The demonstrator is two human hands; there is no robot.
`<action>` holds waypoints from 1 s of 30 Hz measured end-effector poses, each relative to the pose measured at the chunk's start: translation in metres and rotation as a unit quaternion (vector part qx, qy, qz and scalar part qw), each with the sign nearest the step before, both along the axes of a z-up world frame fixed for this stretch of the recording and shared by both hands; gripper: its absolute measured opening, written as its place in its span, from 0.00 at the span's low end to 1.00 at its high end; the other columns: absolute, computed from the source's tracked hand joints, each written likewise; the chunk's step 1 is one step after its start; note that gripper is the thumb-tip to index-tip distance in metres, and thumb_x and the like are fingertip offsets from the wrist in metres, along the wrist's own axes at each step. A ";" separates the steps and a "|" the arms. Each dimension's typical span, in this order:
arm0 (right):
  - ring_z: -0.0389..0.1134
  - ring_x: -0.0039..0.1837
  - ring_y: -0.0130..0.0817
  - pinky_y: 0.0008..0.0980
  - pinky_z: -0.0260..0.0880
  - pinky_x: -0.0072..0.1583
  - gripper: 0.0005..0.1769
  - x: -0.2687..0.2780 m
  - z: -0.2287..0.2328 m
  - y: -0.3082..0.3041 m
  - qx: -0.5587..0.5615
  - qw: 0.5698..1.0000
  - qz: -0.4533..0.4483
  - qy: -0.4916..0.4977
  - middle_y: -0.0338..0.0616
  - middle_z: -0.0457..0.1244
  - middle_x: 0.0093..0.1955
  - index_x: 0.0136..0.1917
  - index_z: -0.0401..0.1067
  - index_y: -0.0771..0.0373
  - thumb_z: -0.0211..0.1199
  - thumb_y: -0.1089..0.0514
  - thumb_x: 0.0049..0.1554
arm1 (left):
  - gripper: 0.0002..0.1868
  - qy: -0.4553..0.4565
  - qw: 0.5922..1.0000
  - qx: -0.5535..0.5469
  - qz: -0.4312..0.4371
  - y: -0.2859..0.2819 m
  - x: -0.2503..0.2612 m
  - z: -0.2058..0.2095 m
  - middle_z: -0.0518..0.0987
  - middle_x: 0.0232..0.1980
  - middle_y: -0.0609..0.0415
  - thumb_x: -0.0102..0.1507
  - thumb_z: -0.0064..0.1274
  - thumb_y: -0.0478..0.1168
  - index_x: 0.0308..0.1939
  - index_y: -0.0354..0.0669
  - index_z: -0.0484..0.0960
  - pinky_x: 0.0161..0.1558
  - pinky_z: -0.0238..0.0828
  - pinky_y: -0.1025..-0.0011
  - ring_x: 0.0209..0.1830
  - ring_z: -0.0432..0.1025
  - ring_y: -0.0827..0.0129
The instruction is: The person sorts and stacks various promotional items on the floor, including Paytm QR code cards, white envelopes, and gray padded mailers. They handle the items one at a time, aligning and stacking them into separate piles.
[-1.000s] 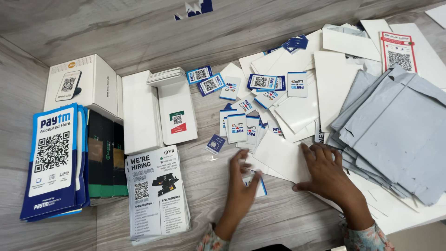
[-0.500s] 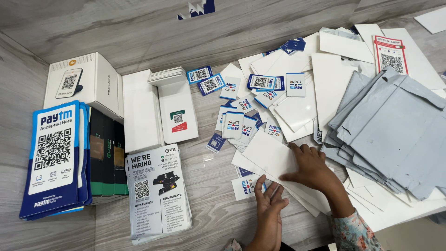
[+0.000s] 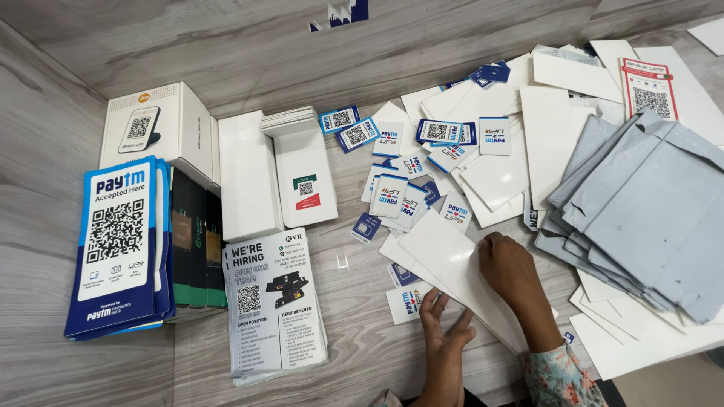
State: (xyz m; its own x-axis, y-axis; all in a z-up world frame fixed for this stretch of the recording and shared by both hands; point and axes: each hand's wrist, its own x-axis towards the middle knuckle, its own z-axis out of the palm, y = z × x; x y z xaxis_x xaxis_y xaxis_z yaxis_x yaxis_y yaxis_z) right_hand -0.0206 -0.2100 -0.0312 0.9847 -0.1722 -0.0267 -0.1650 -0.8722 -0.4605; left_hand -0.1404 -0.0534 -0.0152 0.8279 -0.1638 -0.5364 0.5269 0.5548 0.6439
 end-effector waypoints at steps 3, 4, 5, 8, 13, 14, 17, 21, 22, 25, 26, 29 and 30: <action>0.70 0.47 0.57 0.49 0.69 0.54 0.22 -0.002 0.005 0.008 0.013 0.999 0.019 0.038 0.63 0.68 0.44 0.46 0.77 0.69 0.51 0.50 0.67 | 0.50 0.009 1.000 0.009 -0.005 0.001 -0.003 0.003 0.51 0.77 0.48 0.56 0.49 0.32 0.77 0.61 0.41 0.69 0.61 0.59 0.76 0.63 0.48; 0.69 0.46 0.57 0.48 0.69 0.52 0.21 -0.008 0.010 0.013 0.004 0.999 0.046 0.014 0.61 0.68 0.42 0.44 0.78 0.67 0.53 0.49 0.65 | 0.50 0.007 1.000 -0.011 0.005 0.003 -0.006 0.004 0.50 0.77 0.49 0.57 0.49 0.31 0.77 0.61 0.41 0.70 0.62 0.59 0.75 0.63 0.49; 0.69 0.45 0.56 0.48 0.69 0.51 0.20 -0.011 0.020 0.017 -0.006 0.997 0.073 -0.017 0.60 0.68 0.40 0.42 0.78 0.65 0.55 0.48 0.63 | 0.50 -0.001 0.999 -0.031 0.014 0.004 -0.005 0.006 0.49 0.77 0.49 0.57 0.48 0.31 0.77 0.61 0.41 0.71 0.63 0.59 0.75 0.63 0.49; 0.71 0.40 0.54 0.47 0.69 0.45 0.18 -0.018 0.062 0.026 0.023 0.996 0.074 0.032 0.56 0.69 0.35 0.46 0.77 0.62 0.59 0.45 0.59 | 0.48 0.002 0.999 -0.047 0.015 0.008 0.001 0.011 0.50 0.77 0.51 0.57 0.47 0.30 0.77 0.62 0.42 0.70 0.63 0.61 0.73 0.65 0.50; 0.68 0.32 0.50 0.43 0.65 0.36 0.17 -0.040 0.115 0.041 -0.036 0.995 0.050 -0.084 0.53 0.68 0.32 0.48 0.78 0.63 0.61 0.47 0.59 | 0.47 -0.055 0.996 -0.064 0.014 0.020 0.010 0.019 0.54 0.77 0.48 0.60 0.48 0.33 0.79 0.61 0.43 0.70 0.60 0.63 0.73 0.63 0.56; 0.68 0.31 0.47 0.41 0.64 0.35 0.16 -0.044 0.120 0.041 -0.009 0.992 0.036 -0.119 0.53 0.68 0.32 0.49 0.78 0.63 0.61 0.48 0.60 | 0.47 -0.061 0.997 -0.047 0.001 0.023 0.017 0.022 0.56 0.78 0.49 0.60 0.49 0.34 0.79 0.62 0.43 0.70 0.59 0.64 0.74 0.62 0.60; 0.67 0.32 0.36 0.33 0.63 0.35 0.15 -0.049 0.113 0.050 0.162 0.971 -0.013 -0.177 0.47 0.68 0.33 0.51 0.77 0.66 0.62 0.51 0.62 | 0.47 -0.152 0.988 0.019 -0.005 0.037 0.042 0.032 0.56 0.78 0.50 0.63 0.50 0.35 0.80 0.60 0.41 0.72 0.57 0.63 0.77 0.56 0.65; 0.68 0.48 0.22 0.23 0.68 0.50 0.15 -0.041 0.069 0.071 0.470 0.838 0.064 -0.271 0.39 0.69 0.46 0.54 0.73 0.70 0.60 0.53 0.68 | 0.41 -0.333 0.930 0.152 -0.012 0.052 0.059 0.051 0.65 0.71 0.37 0.67 0.48 0.37 0.80 0.44 0.45 0.70 0.64 0.56 0.74 0.62 0.54; 0.67 0.51 0.24 0.24 0.68 0.54 0.16 -0.037 0.057 0.074 0.485 0.828 0.072 -0.273 0.41 0.68 0.49 0.58 0.71 0.70 0.58 0.52 0.70 | 0.42 -0.339 0.928 0.153 0.000 0.053 0.064 0.054 0.65 0.71 0.37 0.66 0.49 0.36 0.80 0.44 0.43 0.68 0.65 0.56 0.72 0.63 0.54; 0.63 0.64 0.29 0.30 0.63 0.65 0.21 -0.030 0.025 0.084 0.494 0.820 0.097 -0.271 0.48 0.64 0.62 0.69 0.62 0.70 0.51 0.51 0.73 | 0.45 -0.374 0.907 0.193 0.032 0.056 0.070 0.056 0.62 0.71 0.36 0.64 0.51 0.35 0.79 0.43 0.40 0.67 0.65 0.55 0.71 0.63 0.53; 0.61 0.68 0.32 0.33 0.61 0.69 0.24 -0.028 0.018 0.087 0.474 0.833 0.107 -0.264 0.51 0.60 0.67 0.73 0.58 0.70 0.47 0.51 0.73 | 0.46 -0.395 0.889 0.228 0.042 0.057 0.072 0.053 0.59 0.73 0.36 0.65 0.52 0.35 0.79 0.42 0.40 0.69 0.62 0.55 0.74 0.60 0.53; 0.52 0.77 0.41 0.40 0.53 0.75 0.31 -0.023 0.005 0.095 0.453 0.857 0.127 -0.211 0.56 0.51 0.76 0.79 0.44 0.69 0.42 0.51 0.71 | 0.42 -0.409 0.864 0.286 0.060 0.058 0.076 0.038 0.54 0.75 0.36 0.67 0.52 0.36 0.78 0.40 0.43 0.71 0.60 0.54 0.76 0.56 0.52; 0.50 0.79 0.44 0.42 0.51 0.75 0.33 -0.023 0.002 0.097 0.451 0.862 0.133 -0.187 0.58 0.48 0.78 0.80 0.39 0.69 0.41 0.51 0.70 | 0.41 -0.405 0.862 0.297 0.065 0.057 0.078 0.032 0.52 0.75 0.35 0.68 0.52 0.36 0.78 0.40 0.44 0.71 0.60 0.54 0.76 0.56 0.52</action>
State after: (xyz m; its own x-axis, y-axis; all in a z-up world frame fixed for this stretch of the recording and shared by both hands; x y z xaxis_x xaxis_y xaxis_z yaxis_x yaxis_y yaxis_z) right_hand -0.0433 -0.1130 -0.0288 0.9550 -0.0142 0.2964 0.2929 -0.1146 -0.9492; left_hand -0.0627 0.0040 0.0165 0.9611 0.0623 0.2690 -0.2707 0.0209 0.9624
